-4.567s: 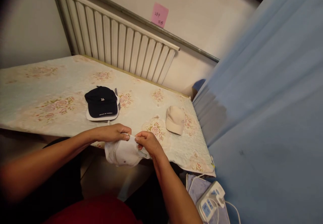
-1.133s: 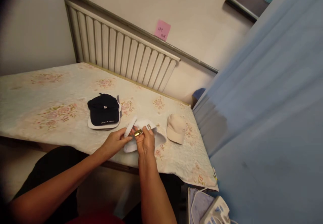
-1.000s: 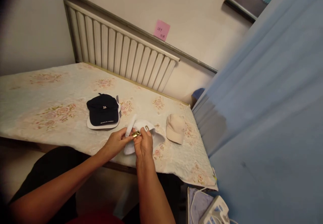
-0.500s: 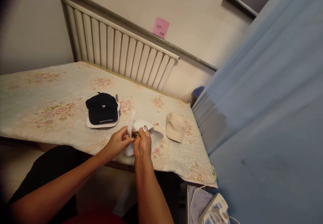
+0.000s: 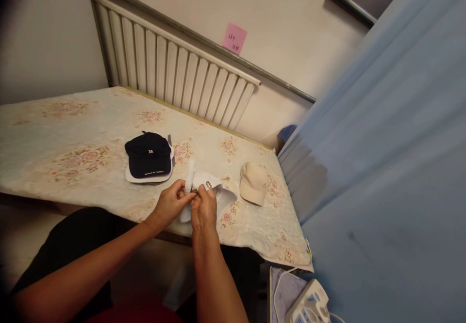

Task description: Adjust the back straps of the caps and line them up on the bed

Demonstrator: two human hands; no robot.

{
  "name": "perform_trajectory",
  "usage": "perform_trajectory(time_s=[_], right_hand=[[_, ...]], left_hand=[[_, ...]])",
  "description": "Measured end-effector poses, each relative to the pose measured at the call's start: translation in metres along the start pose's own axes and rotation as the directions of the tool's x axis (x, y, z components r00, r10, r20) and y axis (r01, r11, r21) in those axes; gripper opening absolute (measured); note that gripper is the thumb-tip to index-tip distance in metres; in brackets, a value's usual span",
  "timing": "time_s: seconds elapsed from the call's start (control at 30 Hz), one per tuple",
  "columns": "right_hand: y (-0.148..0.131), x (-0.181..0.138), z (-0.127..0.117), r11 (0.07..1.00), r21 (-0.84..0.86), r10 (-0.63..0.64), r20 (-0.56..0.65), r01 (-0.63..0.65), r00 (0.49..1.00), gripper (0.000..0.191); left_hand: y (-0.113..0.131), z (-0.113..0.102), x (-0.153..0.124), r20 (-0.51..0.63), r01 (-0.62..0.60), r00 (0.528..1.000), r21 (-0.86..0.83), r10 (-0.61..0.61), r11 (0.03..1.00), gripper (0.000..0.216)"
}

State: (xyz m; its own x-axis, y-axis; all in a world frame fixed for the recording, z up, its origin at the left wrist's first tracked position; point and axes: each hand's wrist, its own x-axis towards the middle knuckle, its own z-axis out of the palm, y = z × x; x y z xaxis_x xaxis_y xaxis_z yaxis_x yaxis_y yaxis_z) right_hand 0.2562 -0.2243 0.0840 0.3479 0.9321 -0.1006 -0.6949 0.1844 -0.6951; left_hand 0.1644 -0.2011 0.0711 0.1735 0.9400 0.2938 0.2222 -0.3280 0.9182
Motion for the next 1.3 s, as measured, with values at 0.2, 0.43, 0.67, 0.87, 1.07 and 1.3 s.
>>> perform_trajectory(time_s=[0.2, 0.43, 0.67, 0.87, 1.07, 1.3], right_hand=[[-0.001, -0.002, 0.001, 1.000, -0.024, 0.013, 0.009, -0.013, 1.000, 0.016], [-0.004, 0.000, -0.006, 0.990, -0.137, 0.033, -0.004, -0.033, 0.999, 0.023], [-0.003, 0.009, -0.016, 0.973, -0.230, 0.021, -0.029, -0.027, 0.999, 0.020], [-0.003, 0.014, -0.017, 0.980, -0.181, 0.082, -0.004, -0.081, 0.997, 0.023], [-0.005, 0.024, -0.015, 0.980, -0.177, 0.091, 0.023, -0.086, 0.996, 0.024], [-0.023, 0.035, -0.011, 0.976, -0.219, 0.004, -0.045, -0.014, 0.999, 0.027]], left_hand=[[0.007, 0.000, -0.001, 0.001, 0.058, 0.998, 0.006, -0.058, 0.998, 0.014], [0.004, -0.002, 0.003, 0.049, 0.117, 0.992, -0.059, -0.114, 0.991, 0.009], [-0.006, 0.000, 0.005, 0.104, 0.143, 0.987, -0.176, -0.126, 0.974, 0.015], [0.001, -0.013, 0.004, 0.183, 0.157, 0.975, -0.188, -0.123, 0.970, 0.025], [-0.009, -0.025, 0.009, 0.185, 0.088, 0.981, -0.186, -0.053, 0.979, 0.020], [-0.017, -0.033, 0.023, 0.308, 0.125, 0.951, -0.393, 0.002, 0.911, 0.016]])
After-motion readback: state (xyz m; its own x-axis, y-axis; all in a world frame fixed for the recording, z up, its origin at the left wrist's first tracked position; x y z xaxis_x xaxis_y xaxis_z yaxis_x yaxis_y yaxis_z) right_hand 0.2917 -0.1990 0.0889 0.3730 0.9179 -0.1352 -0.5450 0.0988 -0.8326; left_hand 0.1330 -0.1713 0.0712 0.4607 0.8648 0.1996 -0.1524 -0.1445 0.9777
